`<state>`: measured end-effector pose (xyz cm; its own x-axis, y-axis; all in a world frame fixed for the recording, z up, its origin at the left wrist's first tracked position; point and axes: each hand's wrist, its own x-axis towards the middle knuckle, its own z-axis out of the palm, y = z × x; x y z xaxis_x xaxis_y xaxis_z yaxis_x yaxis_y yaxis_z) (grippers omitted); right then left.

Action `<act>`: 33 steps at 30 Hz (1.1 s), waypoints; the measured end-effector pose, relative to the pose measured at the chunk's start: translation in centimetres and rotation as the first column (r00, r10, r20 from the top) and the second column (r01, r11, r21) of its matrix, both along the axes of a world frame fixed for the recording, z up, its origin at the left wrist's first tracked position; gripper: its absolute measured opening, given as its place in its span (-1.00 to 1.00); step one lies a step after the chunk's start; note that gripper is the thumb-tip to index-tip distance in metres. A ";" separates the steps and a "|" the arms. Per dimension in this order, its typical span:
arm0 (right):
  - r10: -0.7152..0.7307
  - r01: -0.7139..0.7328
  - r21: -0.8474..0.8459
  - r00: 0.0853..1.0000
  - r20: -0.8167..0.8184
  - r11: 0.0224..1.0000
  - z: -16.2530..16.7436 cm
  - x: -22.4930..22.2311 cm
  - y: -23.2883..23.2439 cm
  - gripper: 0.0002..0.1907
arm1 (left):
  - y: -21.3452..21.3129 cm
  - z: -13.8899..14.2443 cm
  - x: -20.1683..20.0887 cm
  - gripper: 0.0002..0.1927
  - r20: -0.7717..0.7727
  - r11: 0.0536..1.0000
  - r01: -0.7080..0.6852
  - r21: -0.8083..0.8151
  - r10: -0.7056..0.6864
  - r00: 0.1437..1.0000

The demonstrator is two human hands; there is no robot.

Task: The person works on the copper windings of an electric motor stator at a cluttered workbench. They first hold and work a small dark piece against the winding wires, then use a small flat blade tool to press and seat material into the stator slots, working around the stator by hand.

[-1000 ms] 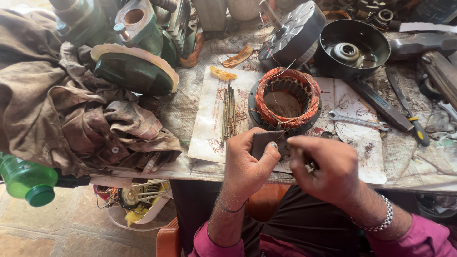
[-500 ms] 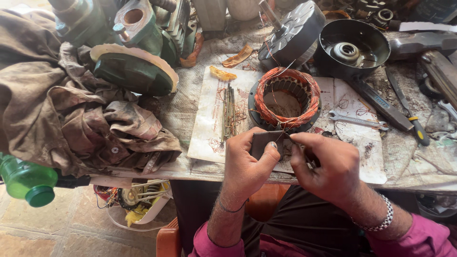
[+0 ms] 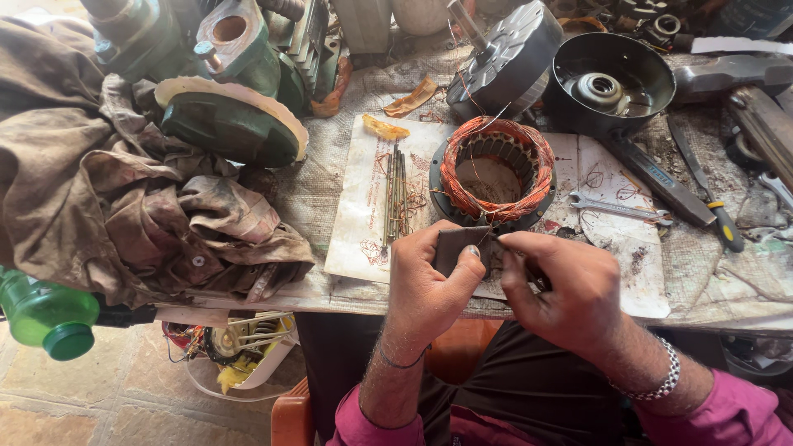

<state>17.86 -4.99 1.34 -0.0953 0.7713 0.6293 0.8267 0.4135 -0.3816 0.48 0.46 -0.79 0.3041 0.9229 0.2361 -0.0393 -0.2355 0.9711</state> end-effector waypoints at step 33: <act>0.165 -0.167 0.053 0.985 0.044 0.985 0.0 0.1 0.1 -0.77 | 0.0 0.1 0.0 -0.89 0.026 1.000 0.007 0.014 -0.008 1.000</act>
